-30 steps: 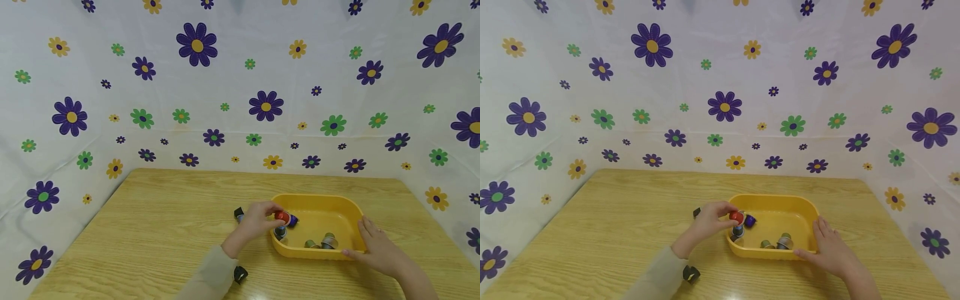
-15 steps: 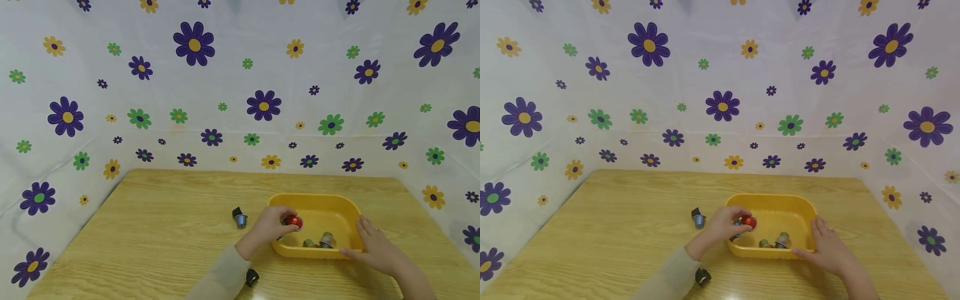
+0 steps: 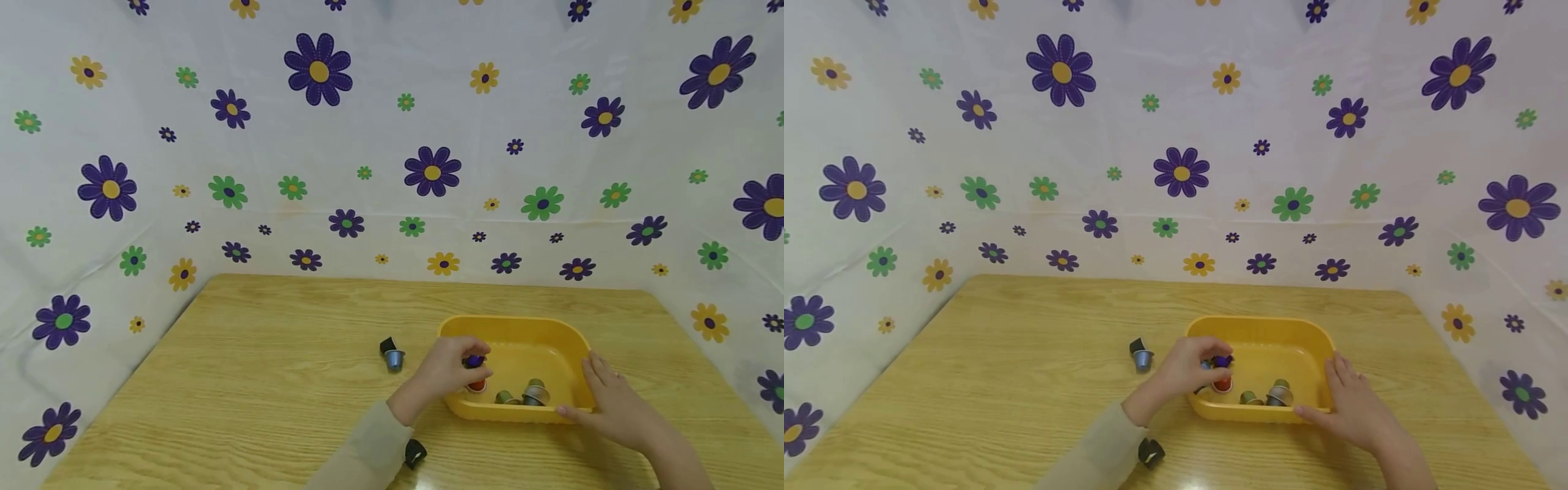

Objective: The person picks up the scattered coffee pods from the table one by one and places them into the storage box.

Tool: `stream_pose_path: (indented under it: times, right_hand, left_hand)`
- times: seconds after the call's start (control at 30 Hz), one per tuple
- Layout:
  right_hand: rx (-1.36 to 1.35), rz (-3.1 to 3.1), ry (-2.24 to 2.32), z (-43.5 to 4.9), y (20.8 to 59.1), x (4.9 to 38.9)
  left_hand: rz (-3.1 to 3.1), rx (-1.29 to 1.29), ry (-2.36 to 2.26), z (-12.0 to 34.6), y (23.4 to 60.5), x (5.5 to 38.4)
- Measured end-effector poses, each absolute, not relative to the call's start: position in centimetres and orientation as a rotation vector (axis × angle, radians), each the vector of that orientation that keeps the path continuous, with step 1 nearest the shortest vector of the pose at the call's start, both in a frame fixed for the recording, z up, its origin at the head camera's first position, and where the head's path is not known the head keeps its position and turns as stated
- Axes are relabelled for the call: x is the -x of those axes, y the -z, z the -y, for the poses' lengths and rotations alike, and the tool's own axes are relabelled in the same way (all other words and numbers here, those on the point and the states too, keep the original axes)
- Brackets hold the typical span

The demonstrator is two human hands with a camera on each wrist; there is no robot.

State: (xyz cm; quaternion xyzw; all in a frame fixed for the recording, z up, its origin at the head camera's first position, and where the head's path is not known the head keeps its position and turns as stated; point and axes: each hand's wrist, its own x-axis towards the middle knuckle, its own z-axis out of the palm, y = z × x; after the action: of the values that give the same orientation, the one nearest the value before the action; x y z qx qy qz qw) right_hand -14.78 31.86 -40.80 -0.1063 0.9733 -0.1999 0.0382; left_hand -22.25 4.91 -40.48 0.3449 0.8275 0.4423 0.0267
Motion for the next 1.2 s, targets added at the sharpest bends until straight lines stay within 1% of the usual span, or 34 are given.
stream_pose_path:
  times: [0.37, 1.2]
  right_hand:
    - [0.328, -2.988, 0.620, -31.7, 40.8, 14.9]
    - [0.324, -2.988, 0.610, -31.9, 40.9, 14.9]
  left_hand:
    - [-2.558, -0.995, -1.408, -3.4, 40.2, 22.2]
    - [-2.806, -0.928, -1.256, 4.0, 40.7, 23.4]
